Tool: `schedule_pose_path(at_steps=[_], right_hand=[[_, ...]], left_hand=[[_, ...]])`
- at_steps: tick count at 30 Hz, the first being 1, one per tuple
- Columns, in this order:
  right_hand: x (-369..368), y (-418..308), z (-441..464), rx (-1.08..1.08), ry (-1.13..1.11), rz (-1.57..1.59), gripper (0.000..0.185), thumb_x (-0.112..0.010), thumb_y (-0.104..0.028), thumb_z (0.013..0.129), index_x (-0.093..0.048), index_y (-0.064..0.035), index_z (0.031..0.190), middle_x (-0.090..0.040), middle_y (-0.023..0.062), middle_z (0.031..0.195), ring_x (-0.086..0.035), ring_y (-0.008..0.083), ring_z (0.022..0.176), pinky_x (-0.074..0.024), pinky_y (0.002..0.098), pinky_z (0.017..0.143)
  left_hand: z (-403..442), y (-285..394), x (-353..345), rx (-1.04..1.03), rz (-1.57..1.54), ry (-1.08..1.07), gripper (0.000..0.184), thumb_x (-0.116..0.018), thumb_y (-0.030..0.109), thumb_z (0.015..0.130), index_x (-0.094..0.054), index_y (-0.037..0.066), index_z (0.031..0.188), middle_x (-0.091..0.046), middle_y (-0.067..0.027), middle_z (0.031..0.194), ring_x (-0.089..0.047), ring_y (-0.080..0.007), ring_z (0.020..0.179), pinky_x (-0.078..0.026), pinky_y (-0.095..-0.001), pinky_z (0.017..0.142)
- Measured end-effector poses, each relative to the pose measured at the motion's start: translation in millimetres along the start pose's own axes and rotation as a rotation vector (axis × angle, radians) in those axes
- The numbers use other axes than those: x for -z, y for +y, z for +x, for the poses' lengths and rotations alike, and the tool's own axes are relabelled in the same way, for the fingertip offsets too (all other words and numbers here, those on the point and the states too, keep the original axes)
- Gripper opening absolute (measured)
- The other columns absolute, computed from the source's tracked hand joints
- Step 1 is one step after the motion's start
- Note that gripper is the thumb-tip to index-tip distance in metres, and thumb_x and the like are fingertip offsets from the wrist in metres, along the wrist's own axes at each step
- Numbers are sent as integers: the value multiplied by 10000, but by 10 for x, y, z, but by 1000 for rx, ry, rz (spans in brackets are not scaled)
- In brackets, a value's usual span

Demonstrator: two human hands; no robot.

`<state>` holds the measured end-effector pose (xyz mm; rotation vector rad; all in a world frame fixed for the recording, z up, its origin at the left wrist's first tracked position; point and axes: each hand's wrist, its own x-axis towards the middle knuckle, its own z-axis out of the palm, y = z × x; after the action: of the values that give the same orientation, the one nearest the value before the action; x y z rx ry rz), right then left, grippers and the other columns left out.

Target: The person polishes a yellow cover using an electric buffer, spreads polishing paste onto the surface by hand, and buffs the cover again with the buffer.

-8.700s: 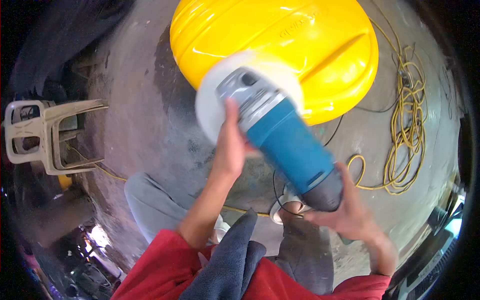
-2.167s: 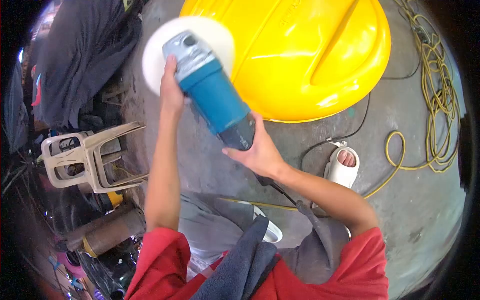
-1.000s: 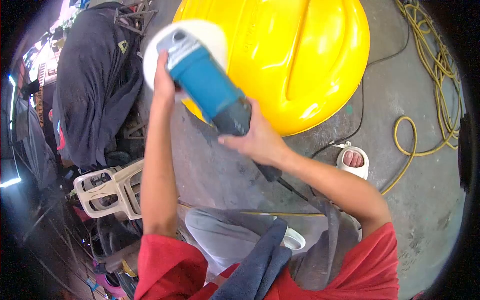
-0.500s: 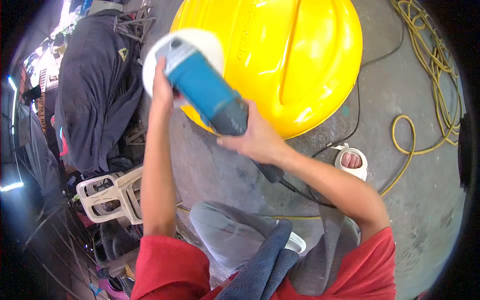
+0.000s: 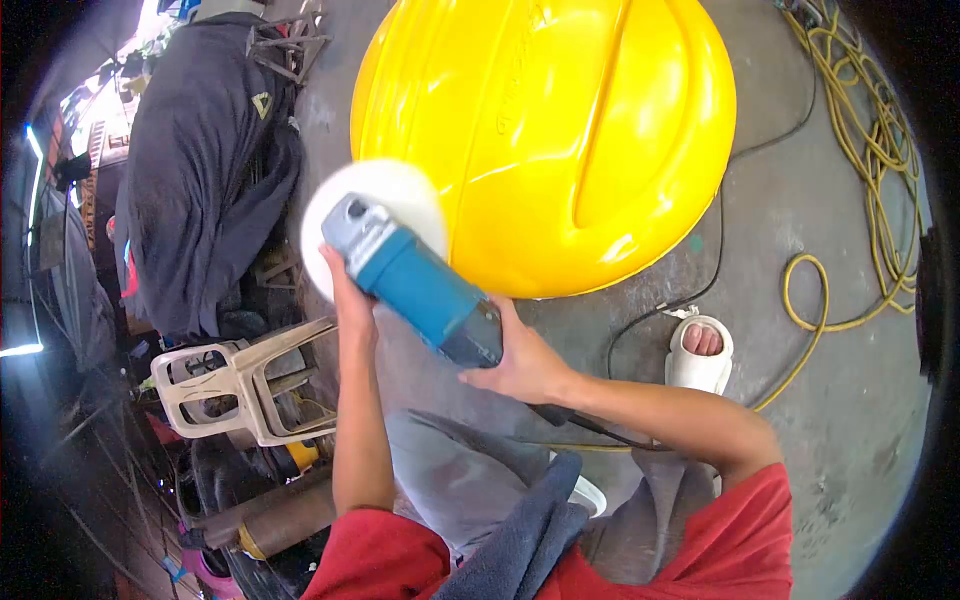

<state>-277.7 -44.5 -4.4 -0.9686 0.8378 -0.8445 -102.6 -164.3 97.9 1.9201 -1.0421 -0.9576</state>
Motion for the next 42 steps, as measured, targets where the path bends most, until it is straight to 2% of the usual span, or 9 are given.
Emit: schedule_pose_path(at_steps=[5, 6, 8, 14, 18, 24, 30, 35, 42], right_hand=[[354, -354, 549, 38, 145, 100, 1012, -791, -260, 703, -143, 25, 1425, -598, 280, 1119, -613, 426, 1035, -454, 443, 957], [413, -399, 709, 91, 207, 182, 930, -779, -190, 725, -169, 18, 1396, -582, 202, 998, -585, 291, 787, -468, 368, 719], [535, -549, 962, 147, 276, 270, 853, -767, -119, 747, -195, 11, 1367, -566, 123, 878, -557, 155, 540, -482, 294, 480], [754, -1047, 1321, 176, 443, 559, 736, -729, -83, 762, -232, 14, 1295, -553, 84, 824, -549, 139, 532, -469, 281, 470], [872, -1029, 1417, 114, 338, 551, 770, -732, -86, 757, -215, 23, 1318, -557, 94, 850, -554, 144, 542, -477, 280, 486], [868, -875, 1556, 295, 560, 422, 825, -738, -95, 752, -186, 39, 1352, -562, 115, 887, -566, 154, 562, -491, 287, 512], [1088, -925, 1569, 212, 389, 408, 832, -738, -102, 746, -185, 39, 1351, -560, 140, 925, -571, 161, 585, -498, 302, 528], [890, -962, 1676, 289, 657, 366, 797, -748, -108, 724, -222, 30, 1308, -558, 105, 841, -566, 176, 565, -485, 320, 510], [1176, -1188, 1692, 179, 364, 542, 675, -735, -104, 730, -274, 17, 1207, -549, 114, 871, -565, 165, 564, -483, 309, 503]], left_hand=[[557, 414, -736, -253, 95, -208, 803, -562, 589, 855, -397, 3, 1379, -550, -137, 1224, -576, -249, 1039, -468, -373, 917], [651, 638, -961, -287, 57, -269, 810, -636, 538, 825, -406, -32, 1353, -555, -160, 1206, -580, -251, 1021, -474, -365, 898], [965, 949, -1246, -269, 52, -382, 822, -690, 497, 794, -416, -80, 1311, -551, -191, 1183, -584, -249, 1002, -476, -363, 884], [1409, 1480, -1770, -321, 248, -426, 846, -706, 529, 753, -447, -76, 1284, -590, -177, 1114, -588, -241, 1000, -478, -348, 880], [1507, 1493, -1719, -268, 235, -379, 807, -707, 520, 753, -482, -76, 1250, -600, -164, 1101, -590, -224, 981, -476, -326, 868], [1537, 1538, -1961, -348, 222, -443, 749, -689, 502, 778, -493, -49, 1246, -608, -134, 1061, -621, -199, 895, -508, -305, 761], [1444, 1634, -1974, -298, 249, -367, 690, -666, 503, 796, -521, -19, 1225, -621, -101, 1003, -627, -158, 811, -511, -282, 666], [1556, 1665, -2075, -391, 287, -406, 665, -641, 517, 809, -551, 0, 1218, -617, -73, 996, -601, -137, 789, -473, -244, 649], [1701, 1787, -2074, -342, 350, -401, 600, -588, 535, 835, -625, 19, 1139, -630, -53, 907, -600, -143, 810, -478, -288, 709]])
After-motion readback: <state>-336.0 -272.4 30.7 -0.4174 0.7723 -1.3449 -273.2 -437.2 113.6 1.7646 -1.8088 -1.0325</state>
